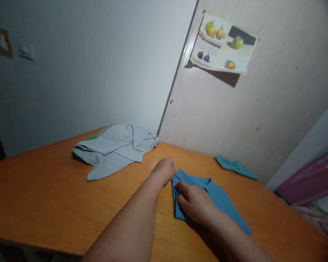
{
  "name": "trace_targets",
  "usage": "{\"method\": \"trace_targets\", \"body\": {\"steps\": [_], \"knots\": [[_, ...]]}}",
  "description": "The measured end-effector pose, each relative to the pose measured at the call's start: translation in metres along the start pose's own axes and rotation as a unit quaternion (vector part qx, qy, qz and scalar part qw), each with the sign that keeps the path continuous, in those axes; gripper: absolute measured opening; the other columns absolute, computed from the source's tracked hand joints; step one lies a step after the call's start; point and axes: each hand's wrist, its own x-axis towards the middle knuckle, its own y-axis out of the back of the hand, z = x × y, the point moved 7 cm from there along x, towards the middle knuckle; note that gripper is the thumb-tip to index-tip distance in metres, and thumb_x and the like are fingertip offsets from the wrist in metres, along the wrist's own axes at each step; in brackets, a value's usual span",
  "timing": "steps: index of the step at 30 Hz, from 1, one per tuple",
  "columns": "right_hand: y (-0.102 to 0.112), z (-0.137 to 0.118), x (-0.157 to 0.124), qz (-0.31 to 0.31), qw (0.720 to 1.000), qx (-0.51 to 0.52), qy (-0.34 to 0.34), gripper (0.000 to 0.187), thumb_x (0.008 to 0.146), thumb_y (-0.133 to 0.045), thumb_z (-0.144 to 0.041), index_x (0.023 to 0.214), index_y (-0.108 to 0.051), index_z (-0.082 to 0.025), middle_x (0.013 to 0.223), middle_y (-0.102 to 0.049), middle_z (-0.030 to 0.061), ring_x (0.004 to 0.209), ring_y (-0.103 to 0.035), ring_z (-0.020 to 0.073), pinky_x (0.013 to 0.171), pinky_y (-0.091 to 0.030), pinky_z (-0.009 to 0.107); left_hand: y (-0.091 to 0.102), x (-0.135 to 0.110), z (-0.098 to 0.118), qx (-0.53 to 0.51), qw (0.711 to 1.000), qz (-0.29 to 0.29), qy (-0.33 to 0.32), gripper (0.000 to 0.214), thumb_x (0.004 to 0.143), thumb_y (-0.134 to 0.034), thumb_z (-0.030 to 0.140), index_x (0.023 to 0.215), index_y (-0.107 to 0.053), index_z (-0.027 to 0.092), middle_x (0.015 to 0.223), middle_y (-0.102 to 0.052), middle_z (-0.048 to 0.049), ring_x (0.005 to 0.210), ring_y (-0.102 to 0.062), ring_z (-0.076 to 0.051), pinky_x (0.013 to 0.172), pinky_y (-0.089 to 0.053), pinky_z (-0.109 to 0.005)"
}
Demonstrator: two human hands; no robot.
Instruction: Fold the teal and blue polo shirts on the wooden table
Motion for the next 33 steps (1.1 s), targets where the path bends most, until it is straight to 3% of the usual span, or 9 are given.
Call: {"method": "trace_targets", "body": {"steps": [6,11,16,20,22,25,27,33], "knots": [[0.012,-0.01,-0.005,-0.005,1.0,-0.014,0.011,0.034,0.09,-0.048,-0.028,0.119,-0.065,-0.024,0.098,-0.076,0.0085,0.089,-0.07,0.0256,0.07,-0.04,0.032,0.011,-0.004,0.017,0.038,0.998,0.024,-0.049,0.014,0.082,-0.053,0.013,0.085,-0.065,0.019,0.087,-0.068,-0.0074,0.081,-0.061,-0.02,0.069,-0.04,-0.028],[0.03,-0.009,-0.018,0.053,0.998,0.025,0.021,0.029,0.094,-0.048,-0.036,0.113,-0.067,-0.026,0.096,-0.076,0.0065,0.087,-0.069,0.0255,0.07,-0.04,0.032,0.016,-0.017,0.047,0.053,0.99,0.04,-0.126,0.022,0.093,-0.045,0.025,0.097,-0.065,0.016,0.102,-0.067,-0.0115,0.096,-0.062,-0.022,0.083,-0.045,-0.031],[0.046,0.023,-0.036,0.152,0.985,0.081,-0.008,0.024,0.095,-0.05,-0.035,0.103,-0.069,-0.023,0.098,-0.073,0.0048,0.09,-0.066,0.0208,0.075,-0.042,0.03,-0.003,-0.031,0.067,0.055,0.979,0.01,-0.197,0.043,0.1,-0.036,0.04,0.121,-0.06,0.011,0.121,-0.065,-0.0164,0.116,-0.059,-0.025,0.1,-0.043,-0.034],[0.052,0.068,-0.049,0.199,0.974,0.092,-0.054,0.031,0.097,-0.049,-0.039,0.113,-0.068,-0.02,0.108,-0.071,0.0084,0.103,-0.063,0.0228,0.088,-0.044,0.033,-0.027,-0.04,0.071,0.099,0.967,-0.043,-0.23,0.062,0.1,-0.032,0.053,0.138,-0.052,0.01,0.143,-0.054,-0.0187,0.135,-0.047,-0.03,0.113,-0.033,-0.043],[0.047,0.09,-0.052,0.181,0.976,0.093,-0.076,0.044,0.097,-0.048,-0.046,0.127,-0.063,-0.018,0.127,-0.066,0.0134,0.12,-0.058,0.027,0.101,-0.041,0.038,-0.038,-0.042,0.067,0.135,0.964,-0.081,-0.214,0.072,0.097,-0.03,0.061,0.146,-0.046,0.012,0.154,-0.043,-0.0173,0.144,-0.034,-0.033,0.118,-0.024,-0.05],[0.03,0.114,-0.055,0.111,0.985,0.091,-0.095,0.072,0.095,-0.045,-0.061,0.148,-0.045,-0.012,0.155,-0.04,0.0186,0.145,-0.032,0.0335,0.117,-0.024,0.048,-0.047,-0.046,0.06,0.178,0.958,-0.132,-0.184,0.081,0.094,-0.027,0.07,0.154,-0.035,0.016,0.162,-0.028,-0.0132,0.151,-0.018,-0.034,0.12,-0.015,-0.056],[0.015,0.122,-0.057,0.061,0.988,0.099,-0.102,0.085,0.093,-0.04,-0.068,0.154,-0.033,-0.01,0.162,-0.024,0.0182,0.15,-0.017,0.0343,0.121,-0.015,0.05,-0.05,-0.048,0.058,0.199,0.953,-0.151,-0.171,0.084,0.092,-0.026,0.073,0.156,-0.031,0.018,0.163,-0.022,-0.0113,0.152,-0.013,-0.033,0.12,-0.012,-0.057],[-0.007,0.126,-0.062,-0.001,0.985,0.123,-0.12,0.09,0.093,-0.029,-0.073,0.157,-0.024,-0.009,0.164,-0.015,0.0164,0.152,-0.009,0.0313,0.122,-0.008,0.047,-0.055,-0.052,0.055,0.236,0.943,-0.177,-0.155,0.086,0.091,-0.023,0.074,0.156,-0.03,0.019,0.163,-0.019,-0.0104,0.152,-0.009,-0.034,0.119,-0.011,-0.061]]}}
